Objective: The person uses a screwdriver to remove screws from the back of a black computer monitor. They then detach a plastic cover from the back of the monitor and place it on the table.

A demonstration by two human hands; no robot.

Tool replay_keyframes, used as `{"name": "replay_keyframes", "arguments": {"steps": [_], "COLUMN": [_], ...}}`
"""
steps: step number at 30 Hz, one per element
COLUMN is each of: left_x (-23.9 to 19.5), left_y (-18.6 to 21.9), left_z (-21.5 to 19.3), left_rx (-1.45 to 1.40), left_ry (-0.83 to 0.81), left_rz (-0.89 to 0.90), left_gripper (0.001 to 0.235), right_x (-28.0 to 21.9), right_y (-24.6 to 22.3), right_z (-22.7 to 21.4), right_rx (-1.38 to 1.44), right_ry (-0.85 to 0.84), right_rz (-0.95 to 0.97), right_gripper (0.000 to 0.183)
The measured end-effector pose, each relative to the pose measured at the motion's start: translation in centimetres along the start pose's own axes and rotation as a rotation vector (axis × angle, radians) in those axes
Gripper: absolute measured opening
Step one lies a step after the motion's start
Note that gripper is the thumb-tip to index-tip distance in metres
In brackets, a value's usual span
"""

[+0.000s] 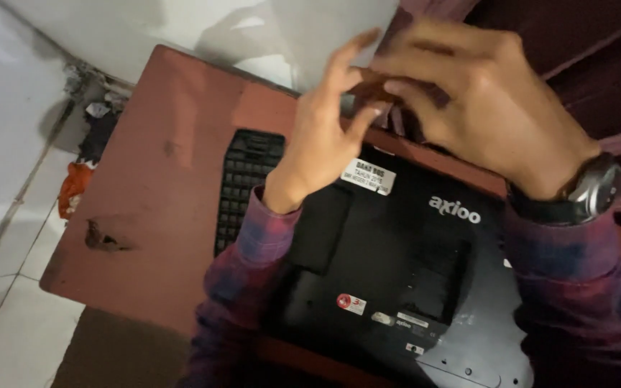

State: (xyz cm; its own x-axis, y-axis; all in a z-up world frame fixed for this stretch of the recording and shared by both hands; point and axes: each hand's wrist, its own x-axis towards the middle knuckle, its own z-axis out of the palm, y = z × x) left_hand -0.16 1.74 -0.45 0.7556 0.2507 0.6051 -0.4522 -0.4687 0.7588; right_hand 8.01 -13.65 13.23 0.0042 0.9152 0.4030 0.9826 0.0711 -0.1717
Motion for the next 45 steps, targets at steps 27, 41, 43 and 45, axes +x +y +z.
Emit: {"name": "replay_keyframes", "arguments": {"steps": [27,41,43,45], "left_x": [0.1,0.5,0.6,0.7], "left_y": [0.2,-0.5,-0.2,-0.2], "left_z": [1.5,0.7,1.3,1.6], "left_rx": [-0.128,-0.135,-0.158,-0.189], "left_ry": [-0.103,-0.085,0.007,0.091], "left_rz": [-0.117,-0.026,-0.044,-0.059], "left_gripper": [0.076,0.074,0.07,0.065], "right_x": [-1.5,-1.9,-2.1,-2.2], "right_y": [-0.6,3.0,3.6,3.4], "right_z": [0.5,1.7,2.7,2.8], "right_rx": [-0.139,-0.697,-0.798,-0.903], "right_ry": [0.005,-0.132,-0.104,-0.079], "right_rz": [0.056,0.138,0.157,0.186], "right_gripper": [0.02,0.037,0.047,0.057]}}
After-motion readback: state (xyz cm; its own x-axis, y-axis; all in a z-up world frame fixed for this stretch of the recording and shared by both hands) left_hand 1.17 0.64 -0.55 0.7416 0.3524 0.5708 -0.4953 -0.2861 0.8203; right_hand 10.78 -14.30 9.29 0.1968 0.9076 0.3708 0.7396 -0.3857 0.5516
